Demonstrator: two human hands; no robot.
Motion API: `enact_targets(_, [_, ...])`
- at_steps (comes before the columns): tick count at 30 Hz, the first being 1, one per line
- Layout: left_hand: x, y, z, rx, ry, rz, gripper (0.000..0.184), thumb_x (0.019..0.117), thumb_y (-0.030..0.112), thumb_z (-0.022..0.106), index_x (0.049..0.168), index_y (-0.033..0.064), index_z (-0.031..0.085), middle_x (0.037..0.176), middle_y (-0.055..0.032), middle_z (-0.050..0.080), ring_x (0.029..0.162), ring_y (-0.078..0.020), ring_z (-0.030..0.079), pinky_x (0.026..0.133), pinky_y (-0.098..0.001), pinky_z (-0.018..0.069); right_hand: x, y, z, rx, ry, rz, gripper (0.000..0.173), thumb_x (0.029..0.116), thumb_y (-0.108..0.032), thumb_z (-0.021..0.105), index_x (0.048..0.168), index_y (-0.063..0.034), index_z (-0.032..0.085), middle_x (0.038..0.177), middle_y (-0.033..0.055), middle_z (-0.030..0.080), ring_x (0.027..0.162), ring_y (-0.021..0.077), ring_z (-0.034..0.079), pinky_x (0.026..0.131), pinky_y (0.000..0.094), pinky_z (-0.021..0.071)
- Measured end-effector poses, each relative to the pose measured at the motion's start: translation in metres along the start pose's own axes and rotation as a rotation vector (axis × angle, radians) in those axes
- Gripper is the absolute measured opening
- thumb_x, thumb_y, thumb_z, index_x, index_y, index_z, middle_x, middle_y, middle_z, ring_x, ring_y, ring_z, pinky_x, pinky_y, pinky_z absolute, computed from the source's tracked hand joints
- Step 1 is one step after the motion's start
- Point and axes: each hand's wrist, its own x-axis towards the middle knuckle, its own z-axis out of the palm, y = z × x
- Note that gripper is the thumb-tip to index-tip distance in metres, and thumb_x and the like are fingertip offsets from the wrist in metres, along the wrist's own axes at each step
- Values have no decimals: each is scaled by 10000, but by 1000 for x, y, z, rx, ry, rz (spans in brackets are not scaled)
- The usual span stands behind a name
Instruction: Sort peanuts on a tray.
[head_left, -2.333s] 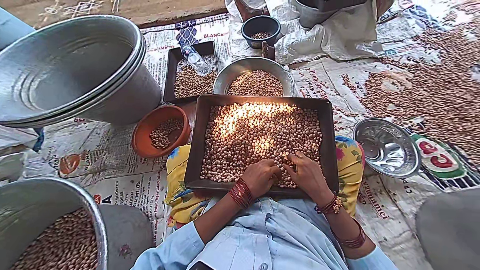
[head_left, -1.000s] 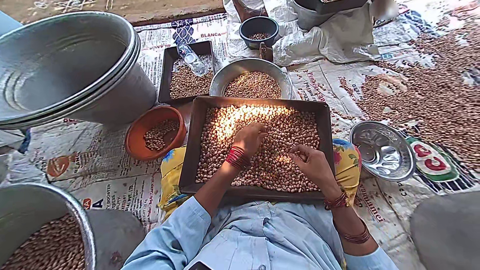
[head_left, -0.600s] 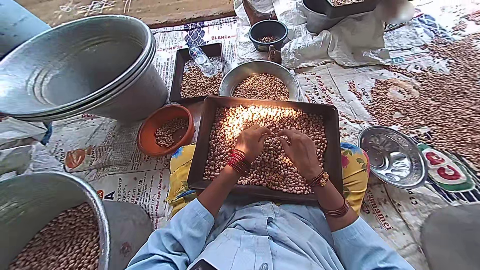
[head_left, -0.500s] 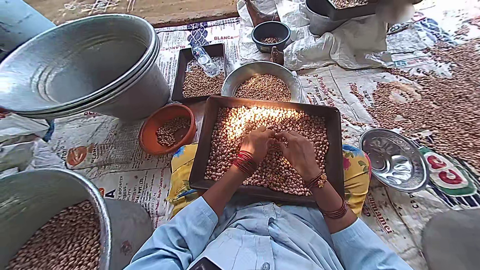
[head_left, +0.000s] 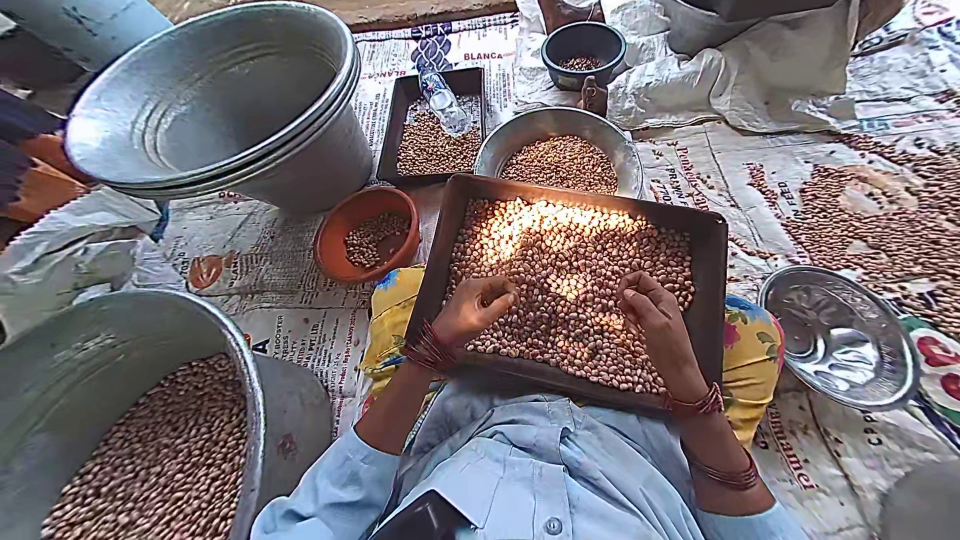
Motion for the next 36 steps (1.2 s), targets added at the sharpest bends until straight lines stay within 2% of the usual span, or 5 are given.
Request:
enact_targets(6, [-26, 8, 22, 526, -342, -202, 205, 977, 198, 686, 1141, 96, 756, 910, -161, 718, 824, -312, 659, 829, -526, 516, -25, -20, 24, -588, -256, -25, 232, 1001, -231, 573, 1088, -89, 734, 875, 24, 653, 728, 109, 572, 673, 318, 477])
enact_targets(14, [-16, 24, 35, 685, -492, -252, 262, 1050, 179, 561, 1237, 77, 714, 1265, -177, 688, 1229, -357, 629, 1028, -566, 469, -34, -29, 48, -901, -376, -152, 178, 970, -136, 635, 1051, -33, 756, 992, 168, 713, 876, 327, 713, 770, 503, 571])
enact_targets(25, [-11, 23, 22, 607, -541, -345, 257, 1040, 200, 600, 1191, 17, 700, 1085, -203, 709, 1060, -366, 666, 964, -568, 484, -45, -51, 65, -829, -400, -338, 171, 965, -35, 591, 968, -31, 761, 956, 179, 698, 832, 322, 719, 719, 462, 598])
enact_targets(31, [-18, -1, 27, -324, -408, -112, 154, 895, 108, 628, 1037, 50, 617, 742, 103, 611, 618, 38, 569, 603, -159, 499, -45, -60, 90, -714, -366, -522, 171, 957, -20, 570, 994, -52, 734, 1012, 140, 726, 817, 273, 737, 656, 414, 604])
enact_targets(36, [-9, 3, 15, -268, -472, -171, 97, 913, -39, 634, 984, 25, 649, 792, 80, 647, 684, 37, 587, 664, -169, 510, -45, -63, 82, -772, -332, -518, 182, 940, -62, 623, 1079, -76, 739, 1133, 134, 731, 922, 296, 747, 689, 443, 613])
